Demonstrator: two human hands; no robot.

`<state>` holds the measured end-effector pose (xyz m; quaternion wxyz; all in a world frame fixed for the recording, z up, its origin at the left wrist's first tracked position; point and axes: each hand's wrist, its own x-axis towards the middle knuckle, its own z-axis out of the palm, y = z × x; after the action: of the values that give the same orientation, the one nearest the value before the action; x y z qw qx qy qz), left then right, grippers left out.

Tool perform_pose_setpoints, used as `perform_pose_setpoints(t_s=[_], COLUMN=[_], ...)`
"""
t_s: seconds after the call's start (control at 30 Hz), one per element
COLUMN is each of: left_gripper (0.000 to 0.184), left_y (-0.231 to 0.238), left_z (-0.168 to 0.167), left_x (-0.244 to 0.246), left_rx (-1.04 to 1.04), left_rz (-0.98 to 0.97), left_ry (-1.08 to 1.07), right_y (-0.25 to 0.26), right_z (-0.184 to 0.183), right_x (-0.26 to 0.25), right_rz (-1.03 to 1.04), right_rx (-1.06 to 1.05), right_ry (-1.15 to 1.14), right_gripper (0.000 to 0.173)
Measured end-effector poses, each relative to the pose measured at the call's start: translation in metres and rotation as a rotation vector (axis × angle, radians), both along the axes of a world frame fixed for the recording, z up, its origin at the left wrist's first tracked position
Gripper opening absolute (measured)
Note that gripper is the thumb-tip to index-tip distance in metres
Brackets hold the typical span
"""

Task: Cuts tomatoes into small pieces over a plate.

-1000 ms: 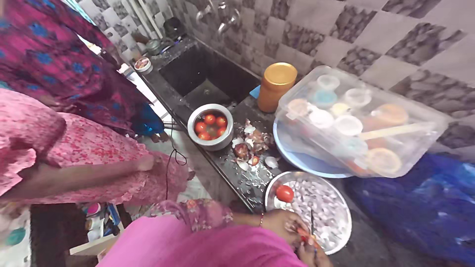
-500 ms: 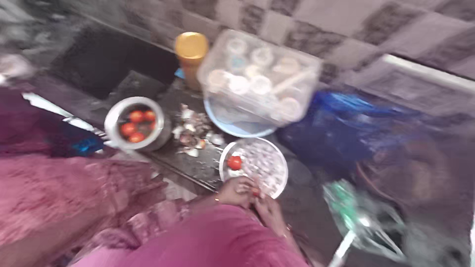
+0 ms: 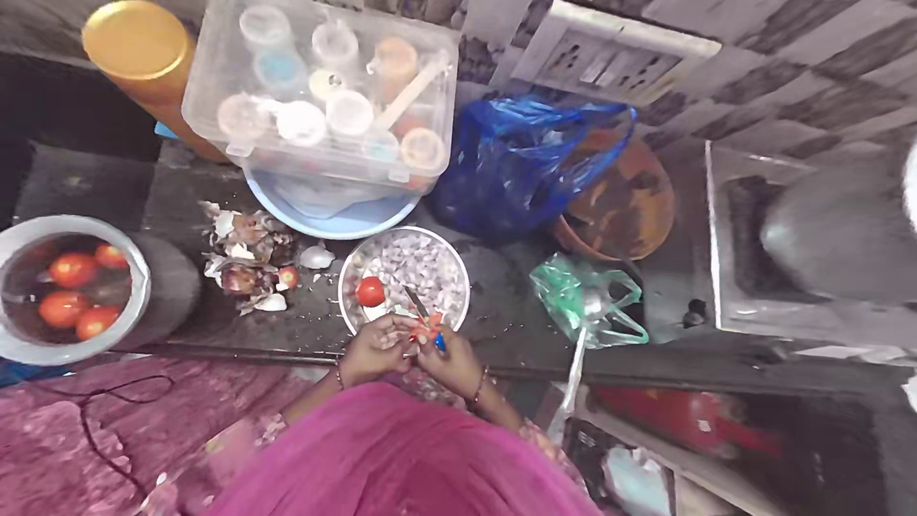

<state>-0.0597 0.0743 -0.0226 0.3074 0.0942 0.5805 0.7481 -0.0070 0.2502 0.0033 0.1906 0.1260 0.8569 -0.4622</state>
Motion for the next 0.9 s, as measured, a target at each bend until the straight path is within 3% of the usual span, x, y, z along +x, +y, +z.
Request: perform_pose_setpoints(t_s=[0.5,0.73,0.9], left_gripper=[0.025,0.030,0.031], left_y=[0.002,0.000,-0.001], left_z=[0.005,0.009,0.010], left_x=[0.002,0.001,0.003], left_rx=[-0.131,-0.083,0.018], left_rz=[0.005,-0.017,-0.041], left_ry=[0.012,-0.136,-0.165], right_y=[-0.002,0.002,0.004], right_z=[-0.001,-0.009,-0.008], right_x=[-0.003,0.001,0.003], right_rz=[0.077,-0.055,-0.056], right_rx=[-0.044,-0.162,-0.101], right_ry=[-0.031,0.048,0.001], right_gripper=[0.042,0.034,0.050])
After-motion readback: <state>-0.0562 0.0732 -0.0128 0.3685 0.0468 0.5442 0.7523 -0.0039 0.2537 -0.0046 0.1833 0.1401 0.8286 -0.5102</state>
